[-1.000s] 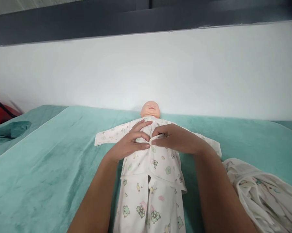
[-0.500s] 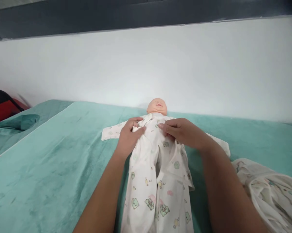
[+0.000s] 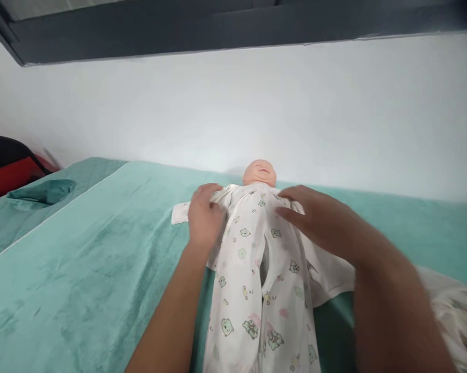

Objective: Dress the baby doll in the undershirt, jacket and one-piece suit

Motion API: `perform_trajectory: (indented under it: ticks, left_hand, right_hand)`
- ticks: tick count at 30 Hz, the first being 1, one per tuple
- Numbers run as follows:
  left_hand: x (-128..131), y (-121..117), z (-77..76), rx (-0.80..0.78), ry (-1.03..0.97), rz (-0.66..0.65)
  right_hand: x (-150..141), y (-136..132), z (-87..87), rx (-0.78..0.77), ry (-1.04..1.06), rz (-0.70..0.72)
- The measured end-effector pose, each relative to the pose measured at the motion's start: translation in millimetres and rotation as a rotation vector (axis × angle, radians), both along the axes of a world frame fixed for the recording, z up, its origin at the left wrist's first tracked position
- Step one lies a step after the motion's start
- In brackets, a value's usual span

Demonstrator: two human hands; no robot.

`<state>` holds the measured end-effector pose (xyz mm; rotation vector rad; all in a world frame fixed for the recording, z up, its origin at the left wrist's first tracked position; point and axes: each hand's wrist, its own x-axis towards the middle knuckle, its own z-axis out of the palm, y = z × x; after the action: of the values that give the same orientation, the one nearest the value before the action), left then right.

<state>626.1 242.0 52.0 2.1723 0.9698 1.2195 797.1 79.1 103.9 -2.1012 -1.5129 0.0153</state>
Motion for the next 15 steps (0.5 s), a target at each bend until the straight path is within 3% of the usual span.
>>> perform_trajectory:
  ticks: [2, 4, 6, 9, 15]
  left_hand:
    - [6.8, -0.3, -5.9, 0.052, 0.122, -0.177]
    - [9.8, 3.2, -13.7, 0.098, 0.244, -0.207]
    - [9.6, 8.5, -20.7, 0.127, 0.329, -0.142]
    - [7.3, 15.4, -25.5, 0.141, 0.370, -0.029]
    - [4.9, 20.2, -24.0, 0.082, 0.281, 0.187]
  right_hand:
    - [-21.9, 22.5, -5.0, 0.097, 0.050, 0.133]
    - [-34.1, 41.7, -16.3, 0.117, 0.032, 0.250]
    - [-36.7, 52.3, -27.7, 0.102, -0.022, 0.291]
    - [-30.7, 52.0, -34.5, 0.070, -0.034, 0.242]
    - [-26.6, 40.1, -21.9, 0.006, 0.010, 0.189]
